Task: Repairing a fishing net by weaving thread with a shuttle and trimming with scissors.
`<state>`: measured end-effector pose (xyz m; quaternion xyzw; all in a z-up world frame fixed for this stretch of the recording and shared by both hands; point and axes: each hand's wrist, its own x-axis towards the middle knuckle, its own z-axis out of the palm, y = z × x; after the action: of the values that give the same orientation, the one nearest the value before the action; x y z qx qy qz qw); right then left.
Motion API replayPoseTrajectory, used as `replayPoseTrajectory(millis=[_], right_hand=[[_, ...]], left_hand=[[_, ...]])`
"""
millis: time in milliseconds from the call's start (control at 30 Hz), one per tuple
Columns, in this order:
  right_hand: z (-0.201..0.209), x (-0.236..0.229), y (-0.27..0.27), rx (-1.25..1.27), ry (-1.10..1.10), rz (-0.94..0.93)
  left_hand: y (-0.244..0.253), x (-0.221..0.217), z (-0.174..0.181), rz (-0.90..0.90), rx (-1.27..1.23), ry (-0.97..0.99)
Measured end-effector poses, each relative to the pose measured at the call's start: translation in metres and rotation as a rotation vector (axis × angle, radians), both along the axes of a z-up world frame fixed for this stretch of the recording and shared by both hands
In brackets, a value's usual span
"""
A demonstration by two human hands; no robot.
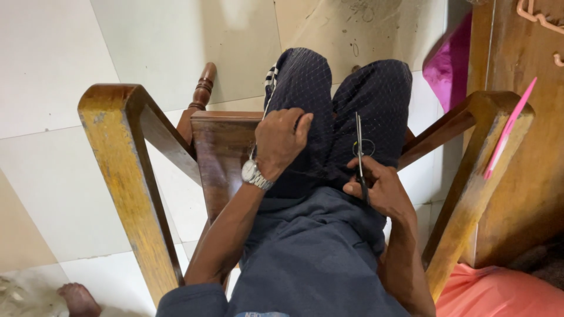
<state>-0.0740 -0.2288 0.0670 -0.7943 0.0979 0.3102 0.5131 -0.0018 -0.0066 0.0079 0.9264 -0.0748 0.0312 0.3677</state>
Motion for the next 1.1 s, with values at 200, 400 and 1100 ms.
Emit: replayPoseTrajectory(millis=[200, 400, 1100], right_hand=[[0.007, 0.003, 0.004, 0.004, 0.010, -0.021], [0.006, 0.003, 0.005, -0.065, -0.011, 0.038], [0.011, 0.004, 0.010, -0.084, -0.054, 0.075]], left_hand=[[-0.007, 0.006, 0.015, -0.060, 0.102, 0.203], [-0.009, 0.004, 0.016, -0.039, 0.107, 0.120], [-0.012, 0.003, -0.011, -0.014, 0.203, 0.077]])
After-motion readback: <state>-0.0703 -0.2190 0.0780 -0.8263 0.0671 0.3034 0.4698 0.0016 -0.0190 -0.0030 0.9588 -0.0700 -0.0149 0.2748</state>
